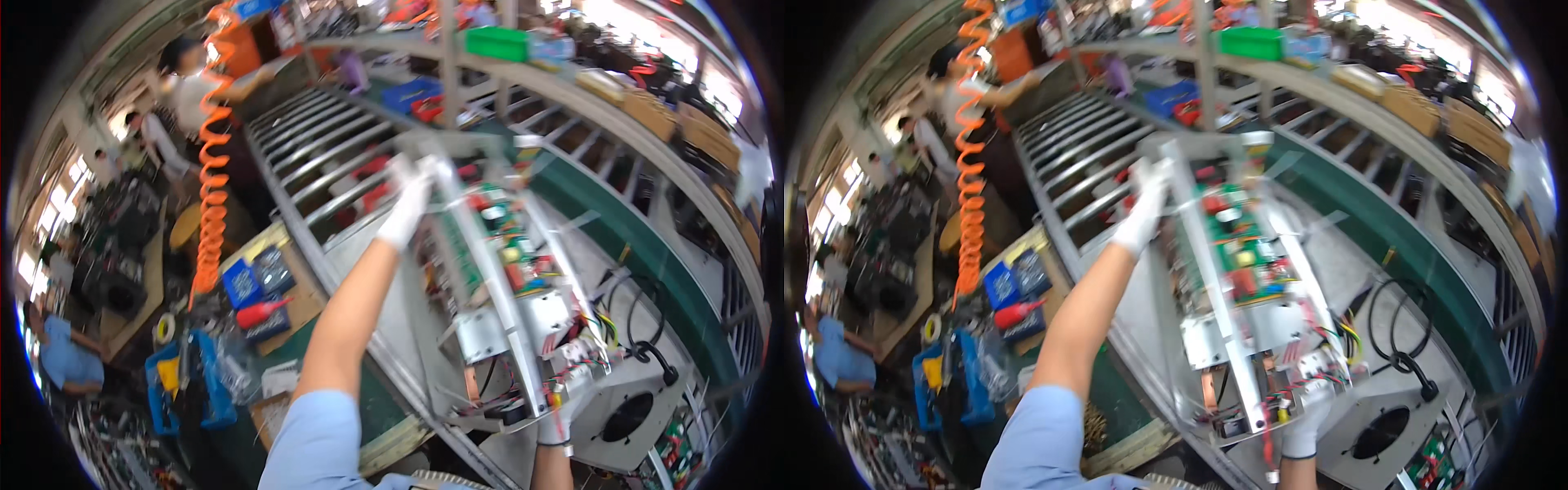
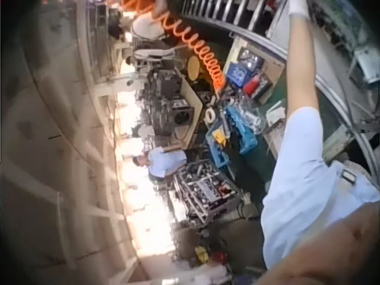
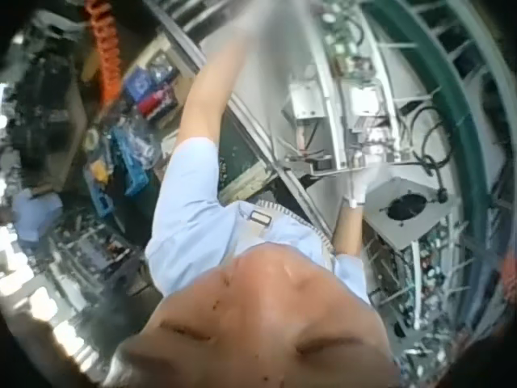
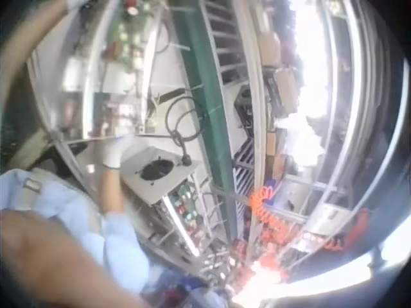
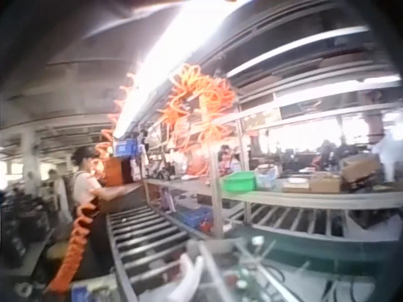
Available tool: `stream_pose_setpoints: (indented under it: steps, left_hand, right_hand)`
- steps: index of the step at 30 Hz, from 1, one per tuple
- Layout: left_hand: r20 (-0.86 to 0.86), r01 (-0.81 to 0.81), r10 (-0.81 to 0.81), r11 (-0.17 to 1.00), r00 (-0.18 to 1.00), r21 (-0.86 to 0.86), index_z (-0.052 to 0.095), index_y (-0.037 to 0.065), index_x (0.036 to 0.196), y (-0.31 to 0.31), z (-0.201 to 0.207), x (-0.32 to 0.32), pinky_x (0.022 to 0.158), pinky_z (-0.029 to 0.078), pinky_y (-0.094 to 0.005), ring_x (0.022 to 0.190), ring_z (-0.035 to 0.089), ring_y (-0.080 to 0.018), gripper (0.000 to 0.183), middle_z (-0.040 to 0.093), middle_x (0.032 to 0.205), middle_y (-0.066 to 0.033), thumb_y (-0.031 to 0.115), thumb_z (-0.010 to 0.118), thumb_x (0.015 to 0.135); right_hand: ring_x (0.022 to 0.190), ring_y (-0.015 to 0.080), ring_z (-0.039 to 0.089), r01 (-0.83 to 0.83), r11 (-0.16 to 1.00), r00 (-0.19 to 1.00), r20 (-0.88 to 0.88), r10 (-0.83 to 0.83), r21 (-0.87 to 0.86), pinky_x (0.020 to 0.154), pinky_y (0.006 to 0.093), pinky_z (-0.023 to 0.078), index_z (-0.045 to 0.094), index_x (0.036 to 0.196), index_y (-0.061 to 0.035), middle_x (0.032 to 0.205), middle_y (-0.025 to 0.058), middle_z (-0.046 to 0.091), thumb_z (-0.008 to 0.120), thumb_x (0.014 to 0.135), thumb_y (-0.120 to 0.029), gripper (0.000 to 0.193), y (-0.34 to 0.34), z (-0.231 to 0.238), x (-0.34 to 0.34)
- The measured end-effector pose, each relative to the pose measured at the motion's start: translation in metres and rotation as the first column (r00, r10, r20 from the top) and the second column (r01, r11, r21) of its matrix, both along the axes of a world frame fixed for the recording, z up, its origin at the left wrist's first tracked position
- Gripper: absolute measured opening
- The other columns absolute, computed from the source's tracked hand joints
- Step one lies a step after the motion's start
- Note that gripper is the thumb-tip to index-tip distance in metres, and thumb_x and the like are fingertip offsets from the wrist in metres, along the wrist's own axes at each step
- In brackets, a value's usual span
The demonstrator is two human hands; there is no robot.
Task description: The person assembles an electronic device by inserting wires into a circuit board and securing them with zip ties. They then attach a fan to the device's casing using a screwdriver. The task involves handling wires, zip ties, a circuit board, a fan, and a screwdriver.
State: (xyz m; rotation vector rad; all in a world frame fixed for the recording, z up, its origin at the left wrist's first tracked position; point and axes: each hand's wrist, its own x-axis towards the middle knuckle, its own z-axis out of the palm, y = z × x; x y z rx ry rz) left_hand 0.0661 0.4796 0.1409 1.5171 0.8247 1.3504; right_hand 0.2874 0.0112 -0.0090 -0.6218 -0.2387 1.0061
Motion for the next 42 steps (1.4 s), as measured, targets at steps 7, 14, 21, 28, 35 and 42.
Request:
stream_pose_setpoints:
  steps: [7, 14, 21, 28, 35, 42]
  left_hand:
    - [-0.338, 0.473, -0.494, 0.869, 0.801, -0.149, 0.025, 0.002, 0.15, -0.052, 0.076, -0.005, 0.116, 0.02, -0.0339, 0.144, 0.024, -0.0255, 0.074, 0.026, 0.156, -0.0155, 0.053, 0.041, 0.099]
    - [-0.294, 0.272, -0.379, 0.898, 0.877, -0.347, 0.022, -0.004, 0.149, -0.223, 0.018, -0.163, 0.118, 0.016, -0.0359, 0.146, 0.018, -0.0276, 0.07, 0.023, 0.156, -0.0209, 0.043, 0.044, 0.101]
    - [-0.375, -0.173, -0.002, 0.884, 0.927, -0.434, 0.023, 0.007, 0.151, -0.36, -0.034, -0.223, 0.092, 0.048, -0.036, 0.117, 0.053, -0.0256, 0.07, 0.038, 0.147, -0.019, 0.022, 0.059, 0.094]
    - [-0.334, -0.101, -0.212, 0.692, 0.918, -0.715, 0.023, 0.005, 0.15, -0.41, 0.011, -0.205, 0.097, 0.045, -0.032, 0.113, 0.056, -0.02, 0.062, 0.049, 0.14, -0.019, 0.015, 0.053, 0.097]
    - [0.056, 0.255, -0.405, 0.456, 0.913, -0.852, 0.044, 0.0, 0.139, -0.423, -0.003, -0.161, 0.095, 0.046, -0.028, 0.115, 0.053, -0.0147, 0.047, 0.054, 0.133, -0.0084, 0.007, 0.056, 0.095]
    - [0.195, 0.293, -0.247, 0.471, 0.949, -0.832, 0.057, 0.001, 0.126, -0.449, -0.099, -0.158, 0.095, 0.046, -0.036, 0.108, 0.058, -0.0208, 0.034, 0.061, 0.124, -0.0072, 0.01, 0.059, 0.093]
  right_hand:
    - [0.102, 0.0225, 0.059, 0.026, 0.941, 0.989, -0.13, -0.075, -0.339, 0.088, 0.0392, 0.049, 0.054, 0.126, -0.0066, 0.115, 0.0102, 0.059, 0.044, 0.1, -0.032, 0.038, -0.008, 0.009, -0.1]
    - [0.109, 0.0251, 0.056, -0.04, 0.916, 0.994, -0.11, -0.004, -0.399, 0.093, 0.0411, 0.045, 0.056, 0.127, -0.0051, 0.12, 0.0125, 0.059, 0.046, 0.1, -0.029, 0.037, 0.019, 0.037, -0.098]
    - [0.116, 0.0276, 0.054, -0.044, 0.856, 0.989, -0.141, -0.034, -0.516, 0.097, 0.043, 0.042, 0.057, 0.128, -0.0036, 0.125, 0.0149, 0.058, 0.047, 0.1, -0.026, 0.037, -0.024, 0.053, -0.101]
    - [0.123, 0.0301, 0.051, 0.182, 0.758, 0.978, 0.039, -0.203, -0.626, 0.102, 0.0449, 0.039, 0.058, 0.128, -0.0021, 0.129, 0.0172, 0.058, 0.048, 0.1, -0.024, 0.037, 0.023, 0.104, -0.043]
    - [0.133, 0.0267, 0.042, 0.107, 0.994, 0.799, 0.597, -0.069, -0.028, 0.112, 0.0373, 0.035, 0.039, 0.14, 0.0017, 0.145, 0.0175, 0.041, 0.036, 0.102, -0.018, 0.043, 0.279, 0.212, 0.0]
    - [0.126, 0.0211, 0.049, -0.206, 0.962, 0.374, 0.894, 0.245, -0.178, 0.11, 0.0365, 0.033, 0.054, 0.132, -0.0015, 0.135, 0.0109, 0.054, 0.049, 0.098, -0.037, 0.049, 0.439, 0.218, 0.028]
